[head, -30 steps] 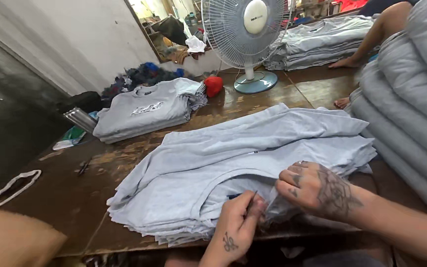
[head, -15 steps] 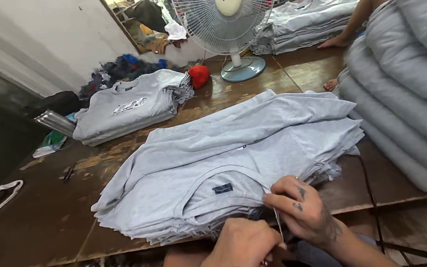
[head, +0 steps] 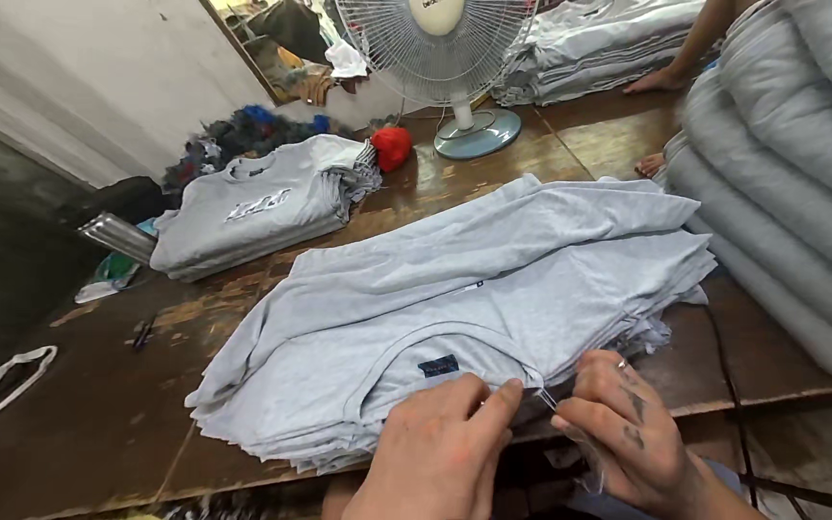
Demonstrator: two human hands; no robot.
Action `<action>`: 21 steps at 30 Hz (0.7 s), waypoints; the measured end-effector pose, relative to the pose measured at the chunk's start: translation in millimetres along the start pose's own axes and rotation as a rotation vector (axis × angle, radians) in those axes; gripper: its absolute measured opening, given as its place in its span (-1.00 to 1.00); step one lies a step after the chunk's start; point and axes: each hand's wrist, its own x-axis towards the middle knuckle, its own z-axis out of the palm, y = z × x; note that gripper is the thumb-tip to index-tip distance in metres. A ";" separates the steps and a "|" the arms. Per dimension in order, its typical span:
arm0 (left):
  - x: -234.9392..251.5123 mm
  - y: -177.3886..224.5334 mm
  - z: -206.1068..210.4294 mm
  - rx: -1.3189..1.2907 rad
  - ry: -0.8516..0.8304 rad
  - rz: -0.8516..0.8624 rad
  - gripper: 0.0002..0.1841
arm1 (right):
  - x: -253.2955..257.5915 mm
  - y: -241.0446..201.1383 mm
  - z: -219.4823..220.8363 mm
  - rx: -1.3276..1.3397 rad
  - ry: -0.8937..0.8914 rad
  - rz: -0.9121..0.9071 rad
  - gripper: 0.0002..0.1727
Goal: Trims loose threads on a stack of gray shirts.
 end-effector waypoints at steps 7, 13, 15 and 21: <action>-1.4 2.7 -1.2 0.057 0.037 -0.050 -0.67 | 14.1 -2.5 1.3 0.003 0.010 -0.045 -0.75; -7.0 -19.6 -13.1 -0.130 0.268 -0.301 -0.59 | 6.5 -55.5 21.5 0.220 -0.427 -0.046 -0.80; -21.6 -35.7 -31.1 -0.190 0.396 -0.460 -0.65 | 9.7 -73.4 29.6 0.293 -0.775 -0.059 -0.71; -58.5 -61.6 -48.3 -0.208 -0.002 -0.903 -0.48 | 43.5 -59.1 75.4 0.290 -0.400 -0.294 -0.56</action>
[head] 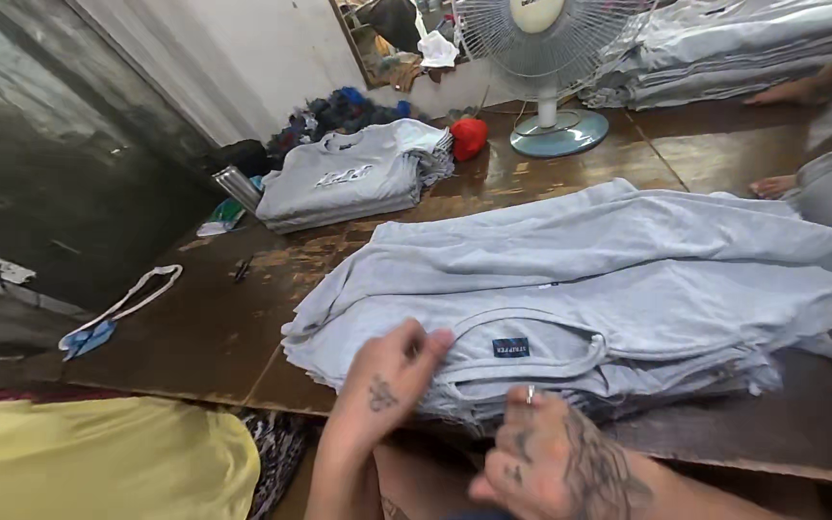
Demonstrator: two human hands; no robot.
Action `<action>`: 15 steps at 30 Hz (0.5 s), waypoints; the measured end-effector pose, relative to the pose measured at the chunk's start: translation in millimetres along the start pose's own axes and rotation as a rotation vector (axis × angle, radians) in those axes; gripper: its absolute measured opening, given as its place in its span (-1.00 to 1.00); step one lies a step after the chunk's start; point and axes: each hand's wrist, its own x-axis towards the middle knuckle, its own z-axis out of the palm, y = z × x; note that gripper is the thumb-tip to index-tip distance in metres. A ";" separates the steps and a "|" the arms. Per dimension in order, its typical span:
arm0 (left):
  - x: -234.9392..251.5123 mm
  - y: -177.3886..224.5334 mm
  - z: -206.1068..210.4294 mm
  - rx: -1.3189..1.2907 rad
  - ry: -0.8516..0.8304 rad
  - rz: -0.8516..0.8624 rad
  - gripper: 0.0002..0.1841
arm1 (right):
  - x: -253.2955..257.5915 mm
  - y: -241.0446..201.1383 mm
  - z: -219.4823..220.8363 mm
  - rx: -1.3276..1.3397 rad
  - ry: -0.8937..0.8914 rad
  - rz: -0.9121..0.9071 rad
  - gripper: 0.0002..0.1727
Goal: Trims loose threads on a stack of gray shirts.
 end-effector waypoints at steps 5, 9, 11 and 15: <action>-14.3 -23.4 19.1 -0.268 0.201 0.008 -0.82 | 18.2 34.4 30.8 -0.019 0.097 0.072 -0.75; -24.2 -35.6 48.2 -1.049 0.460 0.168 -0.86 | 18.4 38.1 33.0 0.016 0.151 0.171 -0.53; -25.4 -41.1 59.9 -1.201 0.400 0.271 -0.92 | 31.8 38.4 31.3 0.009 0.092 0.217 -0.47; -22.4 -51.0 64.9 -1.268 0.282 0.384 -0.94 | 39.3 43.9 36.0 0.135 0.030 0.130 -0.71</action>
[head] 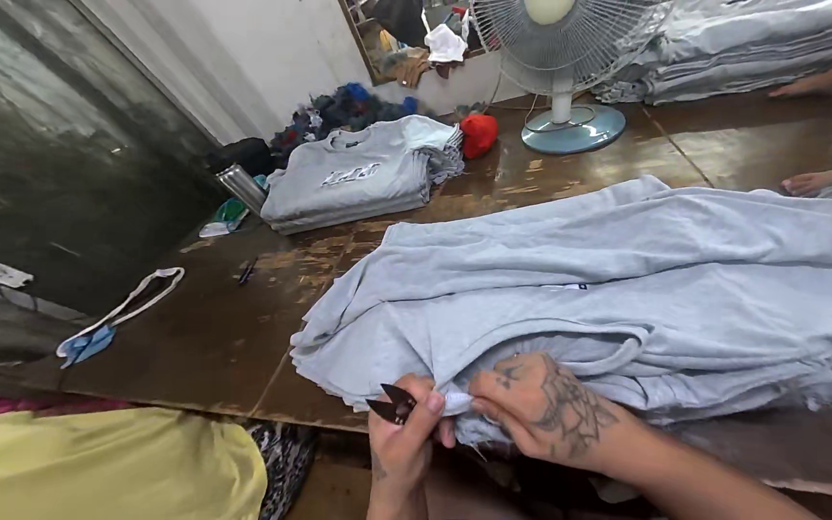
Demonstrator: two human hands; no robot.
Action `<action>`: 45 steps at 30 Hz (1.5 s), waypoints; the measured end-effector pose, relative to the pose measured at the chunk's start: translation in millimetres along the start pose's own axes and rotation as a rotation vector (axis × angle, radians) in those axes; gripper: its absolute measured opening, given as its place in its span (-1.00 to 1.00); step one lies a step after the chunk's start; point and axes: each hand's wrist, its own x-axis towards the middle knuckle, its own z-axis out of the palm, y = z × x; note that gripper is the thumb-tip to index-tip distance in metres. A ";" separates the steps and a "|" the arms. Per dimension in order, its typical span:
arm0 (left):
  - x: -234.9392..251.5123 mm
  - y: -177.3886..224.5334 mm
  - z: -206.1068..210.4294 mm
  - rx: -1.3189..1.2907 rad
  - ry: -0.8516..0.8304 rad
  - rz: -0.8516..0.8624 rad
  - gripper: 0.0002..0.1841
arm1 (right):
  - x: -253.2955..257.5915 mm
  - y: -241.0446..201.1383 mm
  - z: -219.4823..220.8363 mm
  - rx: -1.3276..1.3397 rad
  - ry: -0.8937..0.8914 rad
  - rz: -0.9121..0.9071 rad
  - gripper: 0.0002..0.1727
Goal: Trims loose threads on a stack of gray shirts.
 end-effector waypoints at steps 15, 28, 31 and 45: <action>2.0 3.4 -17.2 0.108 -0.162 -0.070 -0.91 | -10.4 3.7 -4.1 0.093 0.026 0.047 -0.66; 58.4 105.7 18.4 1.599 -0.792 0.207 -0.62 | -10.6 -0.7 -10.3 0.132 0.044 0.194 -0.64; 65.7 112.1 36.5 1.690 -0.920 0.227 -0.68 | -10.1 -1.6 -10.8 0.114 0.057 0.191 -0.64; 27.2 63.4 -37.7 1.294 -0.429 0.010 -0.64 | -25.0 -3.8 -7.6 0.141 0.150 0.120 -0.42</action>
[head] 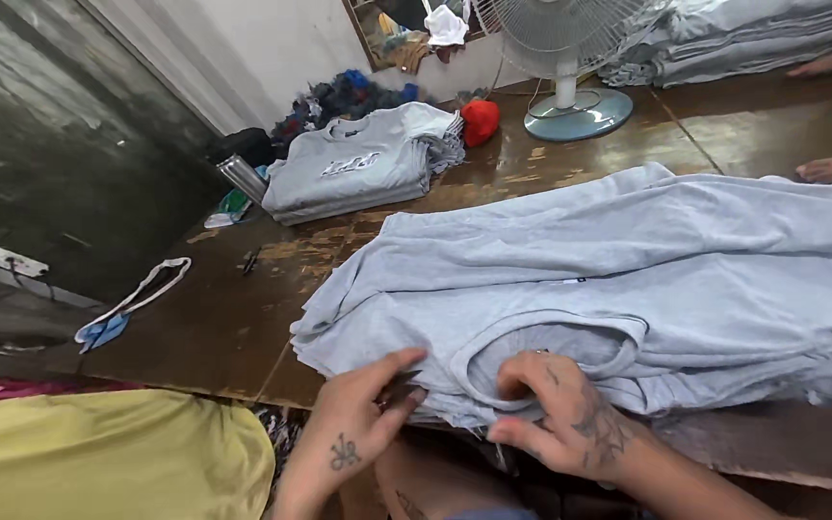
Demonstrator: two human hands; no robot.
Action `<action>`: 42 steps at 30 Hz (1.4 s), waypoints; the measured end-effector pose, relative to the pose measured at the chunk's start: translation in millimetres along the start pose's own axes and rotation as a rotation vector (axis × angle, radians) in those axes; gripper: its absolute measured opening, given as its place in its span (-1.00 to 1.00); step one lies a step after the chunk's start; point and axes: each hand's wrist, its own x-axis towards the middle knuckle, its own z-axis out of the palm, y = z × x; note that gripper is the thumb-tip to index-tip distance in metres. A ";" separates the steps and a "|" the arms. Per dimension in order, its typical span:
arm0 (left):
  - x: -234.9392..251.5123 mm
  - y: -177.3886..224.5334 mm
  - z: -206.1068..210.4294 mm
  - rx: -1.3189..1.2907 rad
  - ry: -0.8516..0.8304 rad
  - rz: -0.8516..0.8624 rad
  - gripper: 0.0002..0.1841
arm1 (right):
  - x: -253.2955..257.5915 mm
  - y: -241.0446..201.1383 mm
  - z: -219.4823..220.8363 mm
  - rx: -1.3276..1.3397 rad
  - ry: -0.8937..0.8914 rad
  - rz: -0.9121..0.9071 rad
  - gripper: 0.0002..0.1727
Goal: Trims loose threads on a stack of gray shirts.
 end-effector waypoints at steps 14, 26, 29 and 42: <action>-13.9 -15.0 59.5 -0.183 0.390 0.031 -0.58 | 17.7 5.1 14.4 -0.209 -0.172 -0.114 -0.74; -18.5 -13.4 63.5 -0.174 0.423 0.013 -0.59 | 17.3 -1.8 11.8 -0.225 -0.244 -0.049 -0.64; -20.3 -11.6 64.7 -0.129 0.419 0.010 -0.60 | 22.2 -0.5 16.4 -0.244 -0.249 -0.073 -0.74; -29.8 25.5 28.1 -0.016 0.127 0.108 -0.64 | 15.0 2.0 13.3 -0.215 -0.114 -0.095 -0.62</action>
